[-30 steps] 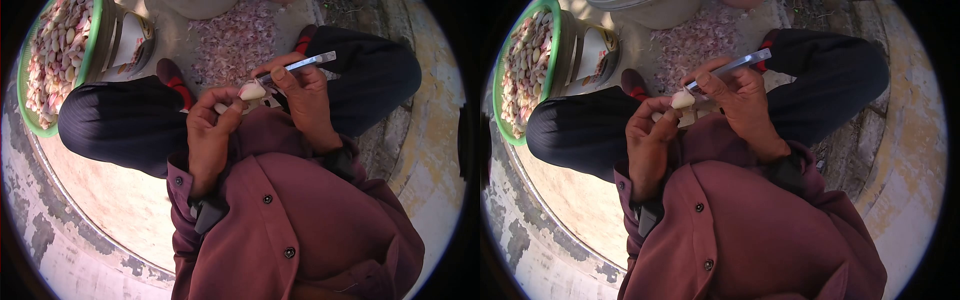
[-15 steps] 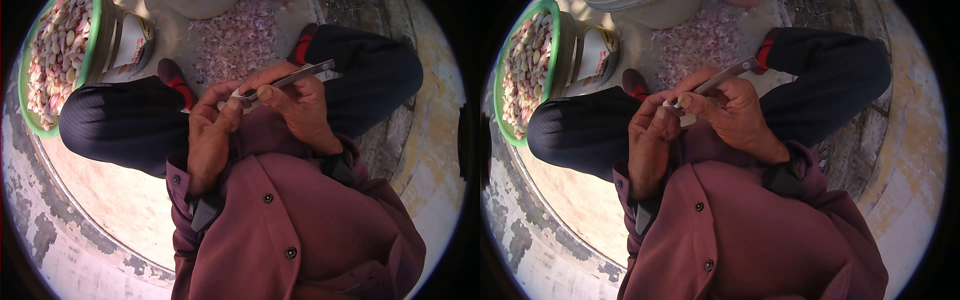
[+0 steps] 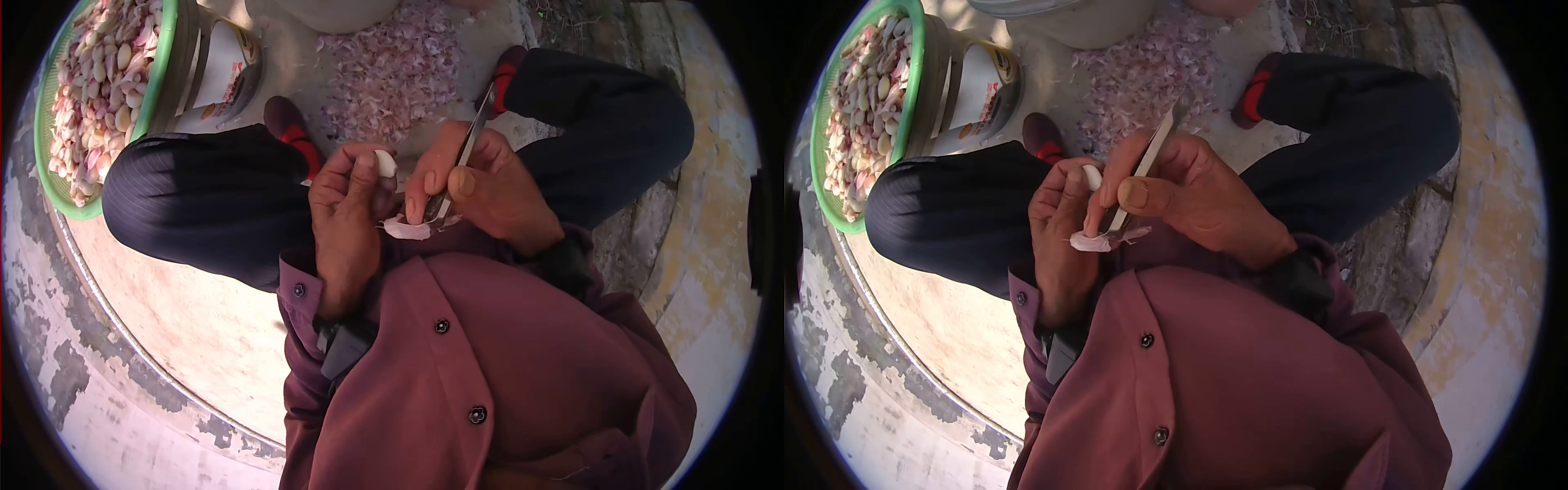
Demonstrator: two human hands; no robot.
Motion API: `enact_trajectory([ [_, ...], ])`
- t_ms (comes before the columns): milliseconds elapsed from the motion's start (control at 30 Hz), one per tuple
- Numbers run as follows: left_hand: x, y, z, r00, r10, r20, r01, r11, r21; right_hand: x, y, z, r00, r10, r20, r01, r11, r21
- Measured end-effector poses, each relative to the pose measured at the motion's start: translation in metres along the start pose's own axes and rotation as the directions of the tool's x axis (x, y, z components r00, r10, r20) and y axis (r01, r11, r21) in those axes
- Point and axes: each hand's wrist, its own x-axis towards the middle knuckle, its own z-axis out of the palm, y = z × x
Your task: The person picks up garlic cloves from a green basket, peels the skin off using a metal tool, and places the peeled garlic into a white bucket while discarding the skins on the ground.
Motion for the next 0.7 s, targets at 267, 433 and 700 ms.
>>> enact_trajectory([
  [267,0.031,0.089,0.014,0.932,0.341,0.119,-0.322,0.934,-0.155,0.007,0.002,-0.044,0.967,0.026,-0.253,-0.047,0.996,-0.08],
  [433,0.084,0.188,0.066,0.77,0.606,0.2,-0.602,0.794,-0.087,0.014,0.019,-0.067,0.854,-0.177,-0.489,-0.067,0.895,-0.442],
  [700,0.132,0.181,0.067,0.883,0.407,0.236,-0.386,0.913,-0.131,0.007,0.025,-0.074,0.855,-0.161,-0.494,-0.094,0.887,-0.453],
])
